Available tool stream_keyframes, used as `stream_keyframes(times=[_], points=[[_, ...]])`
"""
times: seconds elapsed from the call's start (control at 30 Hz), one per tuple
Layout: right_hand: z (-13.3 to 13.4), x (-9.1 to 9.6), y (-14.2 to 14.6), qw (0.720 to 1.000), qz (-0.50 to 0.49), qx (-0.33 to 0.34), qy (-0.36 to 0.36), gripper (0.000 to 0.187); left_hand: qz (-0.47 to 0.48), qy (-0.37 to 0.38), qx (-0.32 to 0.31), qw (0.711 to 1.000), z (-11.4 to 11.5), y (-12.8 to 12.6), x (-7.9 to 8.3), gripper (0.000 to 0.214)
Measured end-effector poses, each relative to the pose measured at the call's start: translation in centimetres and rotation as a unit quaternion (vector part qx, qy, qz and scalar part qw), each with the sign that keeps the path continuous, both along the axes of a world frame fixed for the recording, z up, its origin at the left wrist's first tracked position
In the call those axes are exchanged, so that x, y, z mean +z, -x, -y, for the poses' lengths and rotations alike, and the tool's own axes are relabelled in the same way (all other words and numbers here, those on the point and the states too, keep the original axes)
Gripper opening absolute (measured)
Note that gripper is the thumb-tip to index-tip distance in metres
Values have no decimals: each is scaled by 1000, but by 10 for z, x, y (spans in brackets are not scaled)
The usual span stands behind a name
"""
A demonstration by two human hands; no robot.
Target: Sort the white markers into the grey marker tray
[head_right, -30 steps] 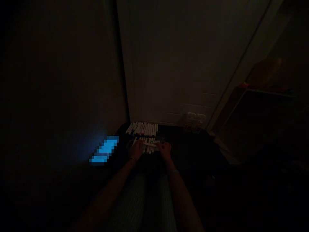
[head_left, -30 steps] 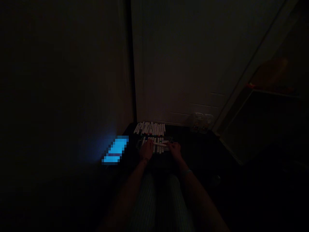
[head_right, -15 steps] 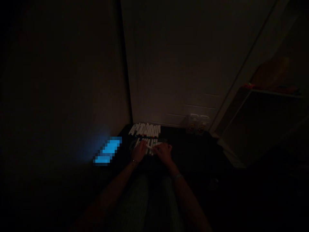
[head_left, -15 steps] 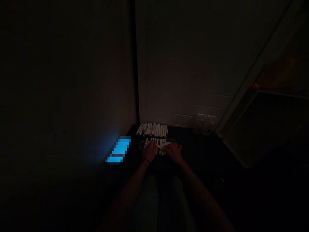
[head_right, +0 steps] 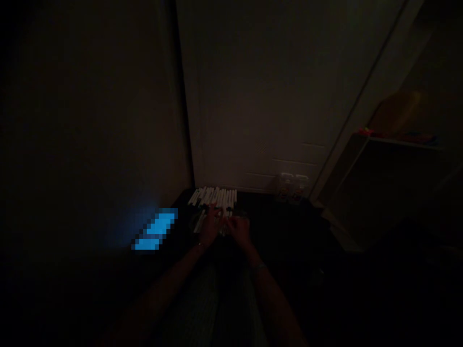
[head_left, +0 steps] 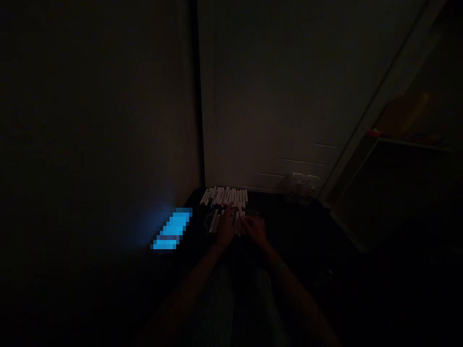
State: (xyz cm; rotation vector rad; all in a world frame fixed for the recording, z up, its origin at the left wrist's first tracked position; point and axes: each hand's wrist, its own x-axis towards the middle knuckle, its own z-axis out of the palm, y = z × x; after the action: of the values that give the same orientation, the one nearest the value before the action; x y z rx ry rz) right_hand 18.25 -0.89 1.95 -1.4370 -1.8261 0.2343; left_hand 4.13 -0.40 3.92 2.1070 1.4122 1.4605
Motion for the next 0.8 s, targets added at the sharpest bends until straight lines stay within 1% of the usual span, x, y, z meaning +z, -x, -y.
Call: stream_keyframes(times=[0.07, 0.1, 0.2, 0.3, 0.47, 0.63, 0.7, 0.8], points=[[0, -6, -4, 999, -13, -48, -8, 31, -37, -8, -3, 999, 5, -6, 0, 52], [1, -9, -6, 998, -18, -59, -5, 29, -59, -6, -5, 998, 8, -8, 0, 54], [1, -15, -12, 996, -56, -65, 20, 31, -128, 14, -24, 991, 12, -11, -1, 58], [0, -17, -16, 990, -115, -70, 46, 34, -167, 20, -41, 985, 13, -13, -2, 62], [-1, -13, -17, 984, -158, -59, 62, 37, -171, 24, -60, 983, 14, -13, -7, 67], [2, -11, -15, 977, -185, -72, 75, 39, -189, 47, -96, 976, 20, -8, -12, 76], [3, -11, -14, 978, -189, -59, 65, 37, -192, 57, -94, 975, 21, -7, -14, 76], [3, -13, -13, 978, -199, -41, 47, 35, -185, 71, -67, 978, 18, -10, -19, 75]])
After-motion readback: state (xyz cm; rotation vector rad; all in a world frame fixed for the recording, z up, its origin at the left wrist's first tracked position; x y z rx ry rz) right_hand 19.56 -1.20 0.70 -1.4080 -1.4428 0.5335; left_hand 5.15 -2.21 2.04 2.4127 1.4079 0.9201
